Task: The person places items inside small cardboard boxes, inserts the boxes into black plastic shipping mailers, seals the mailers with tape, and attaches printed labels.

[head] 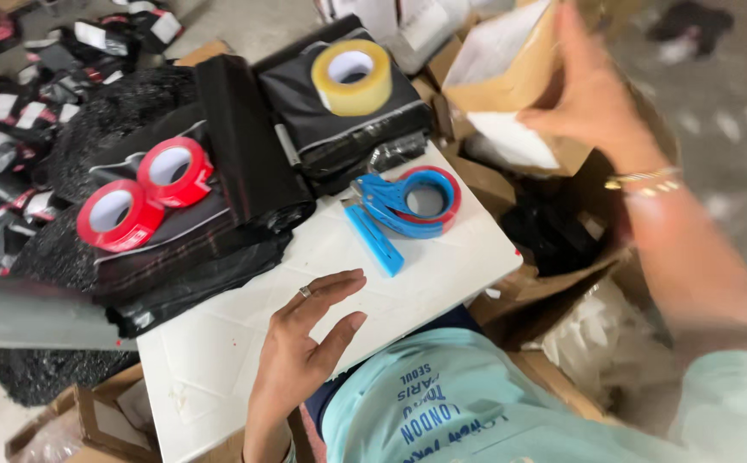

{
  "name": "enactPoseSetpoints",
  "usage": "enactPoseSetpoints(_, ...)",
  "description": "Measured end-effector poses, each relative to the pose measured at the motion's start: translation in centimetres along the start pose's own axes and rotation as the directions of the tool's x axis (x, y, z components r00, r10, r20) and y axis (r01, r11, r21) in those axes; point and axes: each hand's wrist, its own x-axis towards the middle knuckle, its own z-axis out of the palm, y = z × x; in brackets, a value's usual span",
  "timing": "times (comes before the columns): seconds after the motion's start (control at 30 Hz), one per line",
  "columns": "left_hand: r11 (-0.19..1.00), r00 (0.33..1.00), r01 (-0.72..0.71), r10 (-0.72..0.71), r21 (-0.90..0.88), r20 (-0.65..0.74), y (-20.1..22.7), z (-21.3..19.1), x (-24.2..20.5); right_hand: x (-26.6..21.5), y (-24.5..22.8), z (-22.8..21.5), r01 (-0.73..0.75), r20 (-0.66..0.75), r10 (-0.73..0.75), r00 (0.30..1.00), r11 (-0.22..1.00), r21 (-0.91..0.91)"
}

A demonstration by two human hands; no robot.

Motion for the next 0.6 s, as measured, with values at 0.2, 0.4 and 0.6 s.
enactPoseSetpoints(0.2, 0.992, 0.989, 0.008, 0.01, 0.125, -0.146, 0.9, 0.0, -0.4, 3.5, -11.6, -6.0, 0.068, 0.067, -0.104, 0.992, 0.913, 0.402)
enactPoseSetpoints(0.4, 0.99, 0.946, -0.124, 0.14, 0.074, -0.291, 0.1, -2.6, -1.8, 3.8, -22.0, 1.5, 0.019, 0.119, -0.364, 0.924, 0.354, 0.935)
enactPoseSetpoints(0.6, 0.977, 0.91, 0.112, -0.175, -0.184, -0.377, -5.3, -4.8, -5.8, 3.1, -28.0, 10.5, -0.132, 0.199, -0.529, 0.825, 0.163, 0.978)
